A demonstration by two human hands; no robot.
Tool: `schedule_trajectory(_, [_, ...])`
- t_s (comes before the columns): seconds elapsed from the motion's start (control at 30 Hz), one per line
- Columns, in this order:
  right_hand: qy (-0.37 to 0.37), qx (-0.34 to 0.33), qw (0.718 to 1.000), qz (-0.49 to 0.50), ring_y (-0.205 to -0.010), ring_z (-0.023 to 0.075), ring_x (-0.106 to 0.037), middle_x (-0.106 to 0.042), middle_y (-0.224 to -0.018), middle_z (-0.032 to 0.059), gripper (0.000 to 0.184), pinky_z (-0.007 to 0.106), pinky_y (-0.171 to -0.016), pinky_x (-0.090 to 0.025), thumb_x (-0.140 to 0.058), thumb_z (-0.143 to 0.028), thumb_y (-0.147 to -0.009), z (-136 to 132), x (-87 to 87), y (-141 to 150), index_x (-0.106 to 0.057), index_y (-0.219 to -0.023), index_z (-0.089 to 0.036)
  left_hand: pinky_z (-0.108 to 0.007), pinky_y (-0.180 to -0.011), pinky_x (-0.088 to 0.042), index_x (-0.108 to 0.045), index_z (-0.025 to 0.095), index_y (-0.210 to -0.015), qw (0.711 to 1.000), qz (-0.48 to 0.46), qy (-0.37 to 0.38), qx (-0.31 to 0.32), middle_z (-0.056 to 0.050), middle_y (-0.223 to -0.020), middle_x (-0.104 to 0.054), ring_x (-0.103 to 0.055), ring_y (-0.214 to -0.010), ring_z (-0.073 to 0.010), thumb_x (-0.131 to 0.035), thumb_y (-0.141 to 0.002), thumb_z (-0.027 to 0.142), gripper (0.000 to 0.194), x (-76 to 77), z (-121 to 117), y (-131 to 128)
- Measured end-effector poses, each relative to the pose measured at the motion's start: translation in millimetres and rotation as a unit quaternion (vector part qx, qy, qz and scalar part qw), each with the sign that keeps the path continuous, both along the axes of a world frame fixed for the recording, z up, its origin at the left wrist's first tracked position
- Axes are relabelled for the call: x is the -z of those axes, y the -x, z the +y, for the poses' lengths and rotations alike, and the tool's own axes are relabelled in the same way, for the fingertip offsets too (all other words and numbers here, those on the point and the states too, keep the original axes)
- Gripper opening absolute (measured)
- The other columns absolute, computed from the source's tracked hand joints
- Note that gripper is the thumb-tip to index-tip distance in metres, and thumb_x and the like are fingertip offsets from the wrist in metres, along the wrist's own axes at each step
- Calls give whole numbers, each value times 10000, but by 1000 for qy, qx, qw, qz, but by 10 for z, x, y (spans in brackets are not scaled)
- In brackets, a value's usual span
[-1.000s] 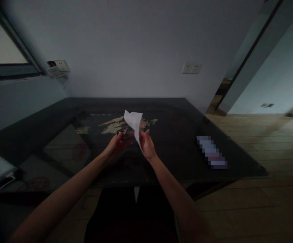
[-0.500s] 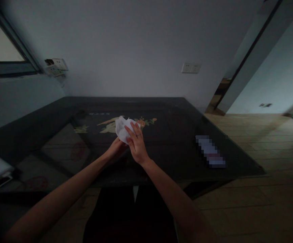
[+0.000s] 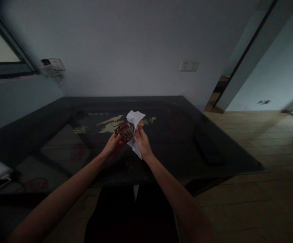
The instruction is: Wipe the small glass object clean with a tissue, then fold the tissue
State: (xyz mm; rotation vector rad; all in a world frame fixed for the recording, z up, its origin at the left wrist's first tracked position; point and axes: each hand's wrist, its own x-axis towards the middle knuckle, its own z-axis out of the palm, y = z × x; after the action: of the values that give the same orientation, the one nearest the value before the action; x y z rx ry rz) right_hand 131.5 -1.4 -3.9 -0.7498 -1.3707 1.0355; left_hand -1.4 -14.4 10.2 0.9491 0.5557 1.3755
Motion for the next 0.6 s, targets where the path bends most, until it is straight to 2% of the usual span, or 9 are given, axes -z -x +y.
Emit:
schedule_trajectory(0.13, [52,-36,995,78,-1205,243,-534,-563,-1315,68,582,431,-1019,-431,-667,-475,-726,-29,-28,5,-527,-1248,-258,-382,-944,-453,-592,180,-1129,1000,10,3,-7,-95,-1167,-631,-590,-1071,-238,-808,-576,459,656,6,37,43])
schedule_trajectory(0.33, [51,-19,994,92,-1091,221,-601,-627,-1198,59,566,389,-982,-461,-757,-423,-630,-49,-59,13,-552,-1125,-242,-347,-891,-477,-530,204,-1209,998,57,3,-17,-100,-1189,-619,-588,-1081,-248,-816,-581,388,714,62,43,21])
schedule_trajectory(0.47, [38,-24,997,64,-1048,216,-622,-645,-1162,63,559,371,-938,-488,-723,-475,-673,-57,-82,-6,-541,-1146,-238,-324,-945,-443,-539,192,-1192,995,93,-22,-32,-106,-1226,-599,-555,-1140,-243,-824,-576,301,688,90,47,17])
schedule_trajectory(0.6, [25,-12,998,47,-1084,220,-611,-639,-1191,83,518,378,-949,-473,-592,-555,-783,-34,-50,-37,-560,-1169,-212,-338,-964,-432,-555,189,-1179,996,86,-17,-16,-107,-1218,-610,-570,-1119,-232,-804,-609,318,636,115,53,28])
